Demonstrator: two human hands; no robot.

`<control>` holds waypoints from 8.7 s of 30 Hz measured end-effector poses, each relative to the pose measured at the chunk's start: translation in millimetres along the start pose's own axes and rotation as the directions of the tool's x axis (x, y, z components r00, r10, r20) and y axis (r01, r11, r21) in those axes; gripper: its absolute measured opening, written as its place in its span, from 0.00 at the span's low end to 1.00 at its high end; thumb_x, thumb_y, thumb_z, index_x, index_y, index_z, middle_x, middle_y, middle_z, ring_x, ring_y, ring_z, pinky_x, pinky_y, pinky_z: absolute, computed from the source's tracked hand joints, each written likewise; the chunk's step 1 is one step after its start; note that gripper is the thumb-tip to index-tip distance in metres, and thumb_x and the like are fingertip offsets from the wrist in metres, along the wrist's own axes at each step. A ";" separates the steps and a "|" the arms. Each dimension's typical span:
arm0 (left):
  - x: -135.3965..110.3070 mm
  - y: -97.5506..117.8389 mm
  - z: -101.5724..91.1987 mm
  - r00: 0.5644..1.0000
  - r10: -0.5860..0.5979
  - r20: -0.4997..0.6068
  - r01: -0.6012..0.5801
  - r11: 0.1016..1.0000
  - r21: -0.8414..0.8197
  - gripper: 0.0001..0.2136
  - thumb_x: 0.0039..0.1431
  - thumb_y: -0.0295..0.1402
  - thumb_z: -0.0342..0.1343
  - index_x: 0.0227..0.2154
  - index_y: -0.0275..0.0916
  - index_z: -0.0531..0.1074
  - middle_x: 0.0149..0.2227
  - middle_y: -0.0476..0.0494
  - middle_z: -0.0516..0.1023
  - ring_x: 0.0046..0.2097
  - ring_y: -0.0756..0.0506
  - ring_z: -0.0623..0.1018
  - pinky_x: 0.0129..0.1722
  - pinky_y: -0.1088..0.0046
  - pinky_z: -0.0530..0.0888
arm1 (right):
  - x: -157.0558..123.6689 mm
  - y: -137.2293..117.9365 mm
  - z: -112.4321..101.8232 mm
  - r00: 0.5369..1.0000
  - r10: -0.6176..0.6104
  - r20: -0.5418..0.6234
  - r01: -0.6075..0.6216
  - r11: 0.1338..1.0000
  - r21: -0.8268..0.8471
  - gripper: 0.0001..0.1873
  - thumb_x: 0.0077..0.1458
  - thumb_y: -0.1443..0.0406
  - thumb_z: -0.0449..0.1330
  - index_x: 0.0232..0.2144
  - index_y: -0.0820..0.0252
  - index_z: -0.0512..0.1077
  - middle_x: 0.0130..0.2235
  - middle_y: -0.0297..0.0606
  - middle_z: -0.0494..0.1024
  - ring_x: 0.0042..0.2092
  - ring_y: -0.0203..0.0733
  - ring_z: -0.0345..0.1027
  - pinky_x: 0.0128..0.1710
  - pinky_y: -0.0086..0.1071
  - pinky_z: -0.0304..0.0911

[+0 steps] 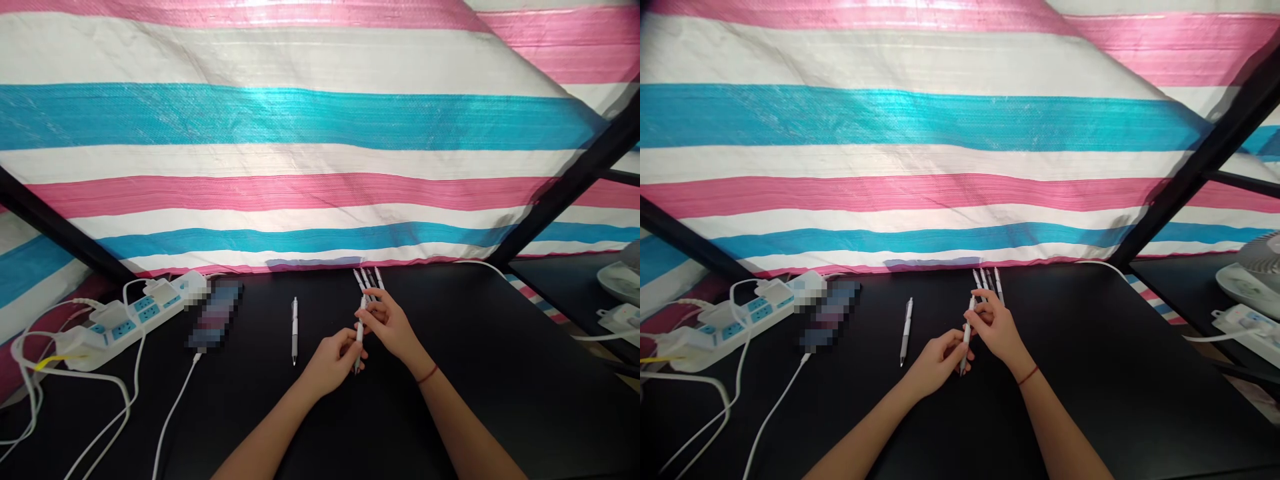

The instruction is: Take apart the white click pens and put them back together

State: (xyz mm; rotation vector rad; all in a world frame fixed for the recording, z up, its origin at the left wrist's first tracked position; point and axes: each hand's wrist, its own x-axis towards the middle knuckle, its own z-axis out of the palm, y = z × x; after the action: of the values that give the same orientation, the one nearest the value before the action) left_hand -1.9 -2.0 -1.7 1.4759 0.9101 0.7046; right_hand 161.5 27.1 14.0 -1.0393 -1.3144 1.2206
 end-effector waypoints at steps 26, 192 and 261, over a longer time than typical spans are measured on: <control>-0.4 2.2 0.0 1.000 -0.019 -0.006 0.019 1.000 0.023 0.13 0.61 0.40 0.48 0.42 0.37 0.68 0.33 0.44 0.77 0.30 0.49 0.77 0.32 0.72 0.72 | 0.6 1.5 -1.9 0.999 0.006 0.034 -0.006 1.000 -0.013 0.21 0.49 0.57 0.63 0.43 0.57 0.63 0.28 0.31 0.72 0.31 0.42 0.74 0.29 0.35 0.73; 17.6 -11.5 -70.9 0.869 0.145 -0.473 0.014 0.948 0.317 0.19 0.58 0.47 0.47 0.38 0.38 0.74 0.29 0.47 0.75 0.26 0.49 0.71 0.26 0.75 0.67 | 13.9 27.3 -11.0 0.985 0.051 -0.162 -0.084 0.976 -0.202 0.22 0.51 0.46 0.55 0.22 0.56 0.62 0.19 0.30 0.65 0.19 0.33 0.54 0.16 0.27 0.47; 20.1 -22.4 -75.5 0.849 0.127 -0.513 -0.050 0.986 0.162 0.16 0.57 0.45 0.51 0.37 0.37 0.74 0.27 0.48 0.73 0.27 0.50 0.69 0.25 0.77 0.64 | 15.2 24.0 -13.4 0.973 0.058 -0.222 -0.063 0.998 -0.017 0.17 0.48 0.53 0.61 0.32 0.62 0.69 0.27 0.36 0.72 0.25 0.35 0.66 0.19 0.27 0.63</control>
State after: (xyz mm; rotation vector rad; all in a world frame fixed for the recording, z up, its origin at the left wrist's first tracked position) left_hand -58.9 53.9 -17.0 1.4824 1.3346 1.1674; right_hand 172.0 46.3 -8.5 -1.2038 -1.1336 1.1001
